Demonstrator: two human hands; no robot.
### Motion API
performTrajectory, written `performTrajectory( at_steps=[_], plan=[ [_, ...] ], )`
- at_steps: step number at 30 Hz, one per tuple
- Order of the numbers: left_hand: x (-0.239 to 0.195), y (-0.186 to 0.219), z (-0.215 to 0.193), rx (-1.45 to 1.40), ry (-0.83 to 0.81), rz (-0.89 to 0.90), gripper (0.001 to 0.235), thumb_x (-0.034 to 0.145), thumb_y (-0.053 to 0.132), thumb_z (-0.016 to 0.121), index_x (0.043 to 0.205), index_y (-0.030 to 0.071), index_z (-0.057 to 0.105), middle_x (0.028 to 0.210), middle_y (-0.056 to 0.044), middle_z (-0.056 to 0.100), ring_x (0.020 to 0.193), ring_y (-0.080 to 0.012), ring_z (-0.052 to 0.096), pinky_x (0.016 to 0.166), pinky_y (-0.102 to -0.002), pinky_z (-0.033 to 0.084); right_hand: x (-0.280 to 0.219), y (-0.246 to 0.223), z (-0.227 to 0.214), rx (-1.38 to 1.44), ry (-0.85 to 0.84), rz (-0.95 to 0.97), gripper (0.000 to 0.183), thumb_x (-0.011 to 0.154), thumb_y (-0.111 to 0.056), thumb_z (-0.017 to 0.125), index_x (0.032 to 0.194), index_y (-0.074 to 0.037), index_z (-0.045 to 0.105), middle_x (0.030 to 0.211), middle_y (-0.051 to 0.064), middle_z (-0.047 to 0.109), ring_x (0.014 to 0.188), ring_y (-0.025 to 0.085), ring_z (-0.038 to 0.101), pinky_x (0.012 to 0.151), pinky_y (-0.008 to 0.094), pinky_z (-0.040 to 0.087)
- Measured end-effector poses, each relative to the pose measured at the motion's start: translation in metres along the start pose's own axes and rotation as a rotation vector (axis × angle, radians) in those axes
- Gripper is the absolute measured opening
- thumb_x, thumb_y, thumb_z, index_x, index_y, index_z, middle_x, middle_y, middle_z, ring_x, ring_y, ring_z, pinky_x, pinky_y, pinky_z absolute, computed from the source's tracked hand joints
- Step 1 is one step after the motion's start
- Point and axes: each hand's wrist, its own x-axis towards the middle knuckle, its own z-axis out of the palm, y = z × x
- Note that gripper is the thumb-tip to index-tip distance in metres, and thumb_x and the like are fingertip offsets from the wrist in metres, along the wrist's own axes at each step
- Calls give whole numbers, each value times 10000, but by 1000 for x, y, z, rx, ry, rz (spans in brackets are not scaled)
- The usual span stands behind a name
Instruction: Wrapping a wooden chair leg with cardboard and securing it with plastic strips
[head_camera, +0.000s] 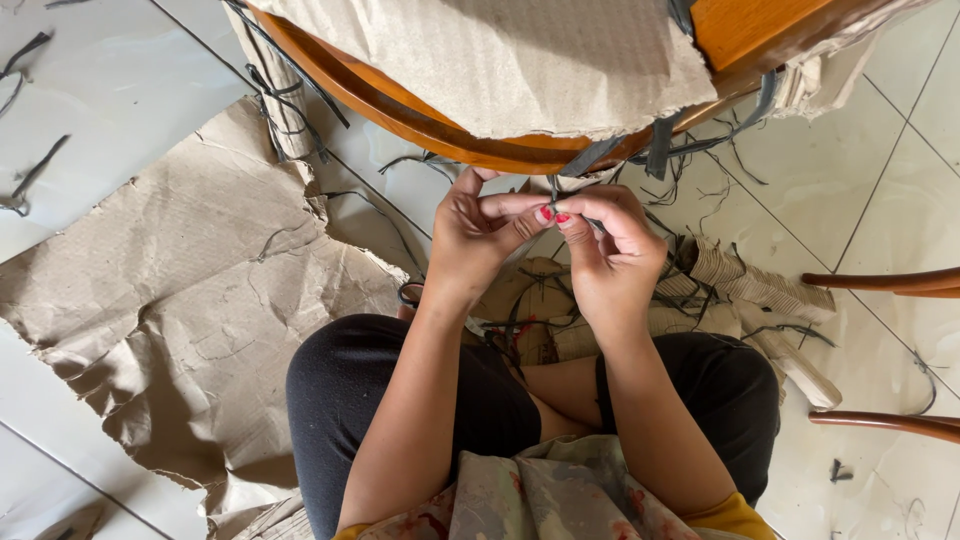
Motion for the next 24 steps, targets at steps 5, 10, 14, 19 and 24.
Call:
performTrajectory(
  at_steps=[5,10,14,19,24],
  plan=[
    [-9,1,1,65,-9,80,533,796,-20,849,1219,-34,526,864,-188,775,771,-206,756,786,-340,638,0,-1,-3,-4,20,8,121,925,126,731,995,32,761,950,157,681,857,242,702,786,374,562],
    [-16,13,9,277,15,346,464,798,-34,801,1119,48,477,831,-164,765,750,-192,732,812,-353,611,-5,1,-4,-24,52,25,142,917,111,756,1010,6,783,895,138,701,834,195,676,812,364,542],
    [-18,25,18,375,52,535,403,751,-76,758,901,108,432,713,-111,733,669,-201,733,1012,-524,535,-3,5,-6,-40,71,-10,136,906,104,776,989,-2,798,820,110,680,752,152,622,737,313,489],
    [-12,26,17,396,101,595,427,739,-84,740,819,133,381,658,-82,712,603,-184,705,1035,-526,524,-1,4,-2,-35,66,-41,157,897,129,769,987,4,799,816,117,690,743,178,630,744,320,498],
    [0,12,10,451,189,724,427,727,-122,706,772,130,363,623,-55,676,518,-182,641,967,-492,547,2,-4,-5,30,59,-178,198,878,213,709,935,37,783,822,154,700,727,222,649,775,366,531]
  ],
)
